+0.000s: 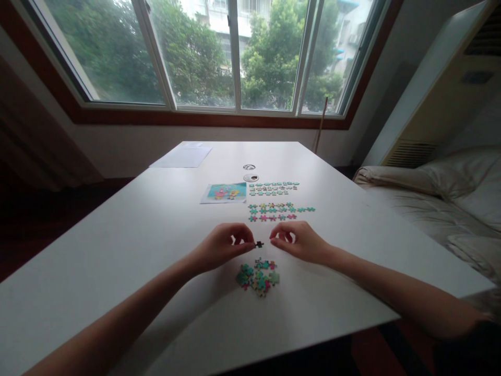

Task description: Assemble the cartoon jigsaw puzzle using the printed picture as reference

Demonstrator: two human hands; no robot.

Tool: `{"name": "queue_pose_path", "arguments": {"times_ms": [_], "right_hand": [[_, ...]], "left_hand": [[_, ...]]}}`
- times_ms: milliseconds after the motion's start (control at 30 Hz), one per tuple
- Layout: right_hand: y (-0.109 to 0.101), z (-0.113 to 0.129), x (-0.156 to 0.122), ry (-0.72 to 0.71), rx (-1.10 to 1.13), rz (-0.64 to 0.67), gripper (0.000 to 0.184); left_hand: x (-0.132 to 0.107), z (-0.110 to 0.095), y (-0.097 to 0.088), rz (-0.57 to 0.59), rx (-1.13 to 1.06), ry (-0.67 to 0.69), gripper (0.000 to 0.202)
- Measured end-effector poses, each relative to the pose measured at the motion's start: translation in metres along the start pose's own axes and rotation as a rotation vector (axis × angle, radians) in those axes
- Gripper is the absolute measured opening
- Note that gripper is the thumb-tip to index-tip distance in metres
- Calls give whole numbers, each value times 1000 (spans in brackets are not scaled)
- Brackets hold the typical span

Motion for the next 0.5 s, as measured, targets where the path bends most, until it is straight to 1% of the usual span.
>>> {"name": "queue_pose_path", "arguments": {"times_ms": [133, 333, 433, 500], "right_hand": [[5, 10, -3, 38, 102, 11, 17], [6, 6, -3, 73, 149, 1, 16], [1, -2, -1, 81, 162, -30, 19], [-6, -14, 2, 111, 163, -73, 22]], "left_hand": [[-1, -6, 5, -24, -86, -31, 15], [-1, -4, 9, -54, -111, -49, 17], [0, -2, 2, -124, -85, -36, 19], [-1, 0, -6, -181, -19, -15, 19]]}}
Point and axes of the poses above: each hand's wrist, its own x-axis towards the middle knuckle, its own y-axis out of the palm, z = x × y, the point moved 10 cm from there along x, towards the middle knuckle, and after that the axes turned 5 degrees about -z, right-handed, at the moved point
